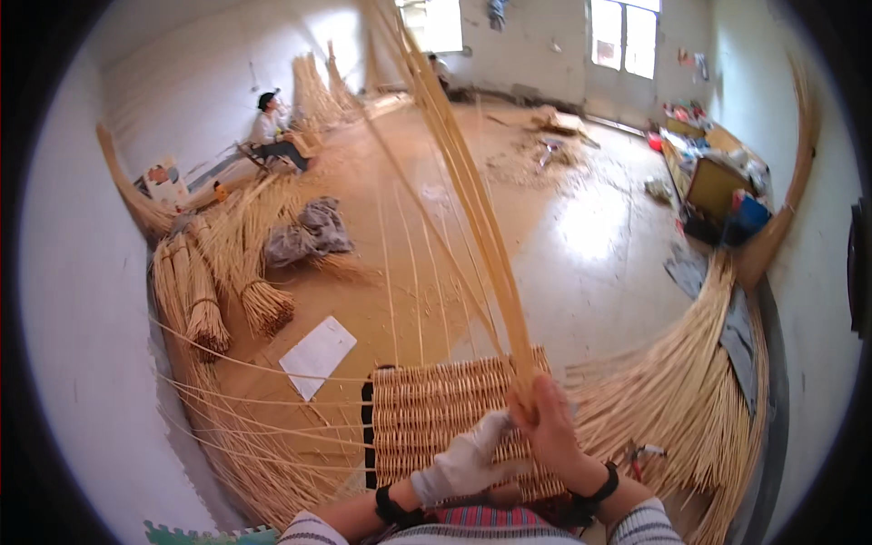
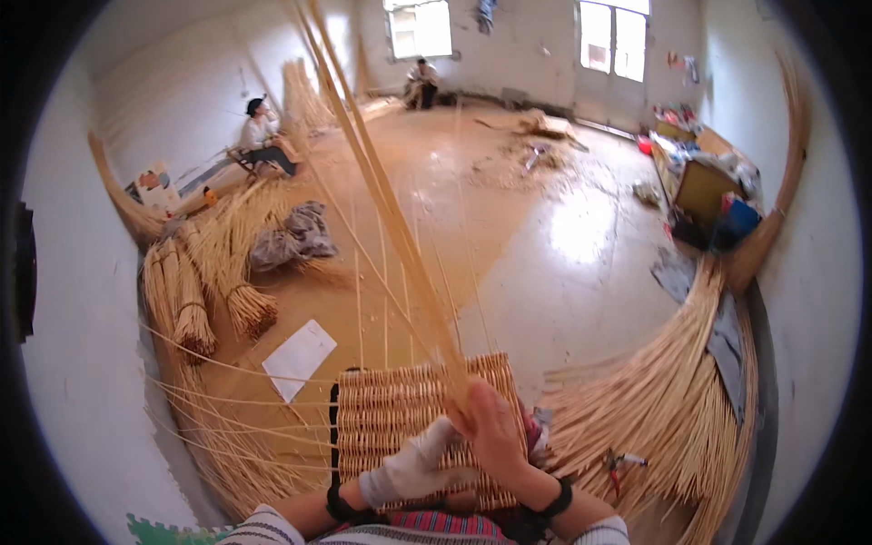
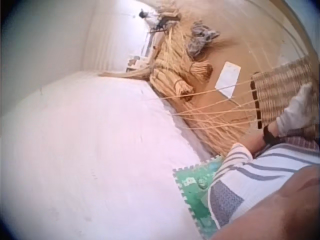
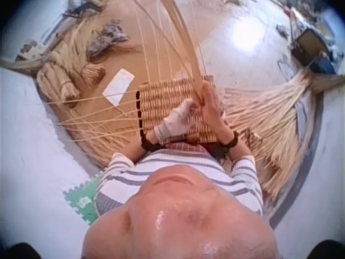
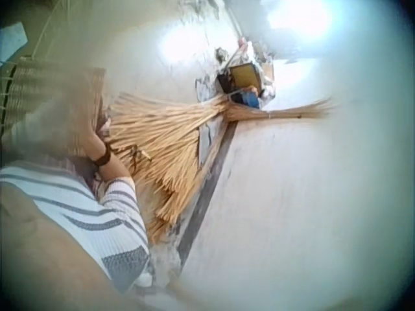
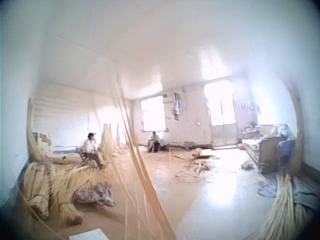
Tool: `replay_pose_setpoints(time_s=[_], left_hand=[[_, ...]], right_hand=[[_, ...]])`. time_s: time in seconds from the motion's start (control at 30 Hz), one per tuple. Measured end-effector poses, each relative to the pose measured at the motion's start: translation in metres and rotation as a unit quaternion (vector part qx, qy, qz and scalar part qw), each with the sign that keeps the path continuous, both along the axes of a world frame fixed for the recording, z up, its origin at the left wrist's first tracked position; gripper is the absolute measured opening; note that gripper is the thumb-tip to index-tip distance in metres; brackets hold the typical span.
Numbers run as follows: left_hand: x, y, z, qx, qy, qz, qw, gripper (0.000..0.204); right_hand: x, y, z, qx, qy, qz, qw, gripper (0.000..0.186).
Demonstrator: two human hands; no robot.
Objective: Weaving and trimming a wicker basket in a workshop.
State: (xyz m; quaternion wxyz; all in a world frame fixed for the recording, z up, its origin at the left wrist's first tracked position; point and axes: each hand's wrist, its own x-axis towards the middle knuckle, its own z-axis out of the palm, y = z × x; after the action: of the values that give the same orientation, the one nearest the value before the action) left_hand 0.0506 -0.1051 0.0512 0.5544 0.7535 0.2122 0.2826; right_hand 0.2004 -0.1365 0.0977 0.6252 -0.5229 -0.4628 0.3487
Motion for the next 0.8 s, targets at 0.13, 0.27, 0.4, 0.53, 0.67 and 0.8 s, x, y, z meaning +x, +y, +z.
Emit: replay_pose_setpoints(time_s=[0.13, 0.27, 0.4, 0.53, 0.67, 0.8], left_hand=[[-0.01, -0.002, -0.021, -0.094, -0.059, -0.013, 0.994, 0.049], [-0.016, -0.007, -0.004, -0.278, 0.006, 0.052, 0.959, 0.032], [-0.007, 0.007, -0.004, -0.175, -0.047, 0.086, 0.98, 0.033], [0.007, 0.027, 0.001, -0.179, -0.063, 0.13, 0.973, 0.035], [-0.003, 0.049, -0.015, -0.17, -0.088, 0.191, 0.963, 0.036], [0.001, 0.055, -0.038, -0.244, -0.125, 0.18, 0.945, 0.034]], right_hand=[[-0.014, 0.007, -0.002, 0.079, 0.024, 0.133, 0.988, 0.021], [0.01, 0.015, -0.001, 0.147, -0.264, 0.065, 0.951, 0.015], [0.03, 0.017, -0.002, -0.004, -0.048, 0.11, 0.993, 0.019], [0.083, 0.026, 0.012, 0.113, 0.094, -0.031, 0.989, 0.015], [0.104, 0.015, 0.024, 0.154, 0.013, -0.093, 0.984, 0.013], [0.1, 0.018, -0.025, 0.005, -0.005, -0.078, 0.997, 0.014]])
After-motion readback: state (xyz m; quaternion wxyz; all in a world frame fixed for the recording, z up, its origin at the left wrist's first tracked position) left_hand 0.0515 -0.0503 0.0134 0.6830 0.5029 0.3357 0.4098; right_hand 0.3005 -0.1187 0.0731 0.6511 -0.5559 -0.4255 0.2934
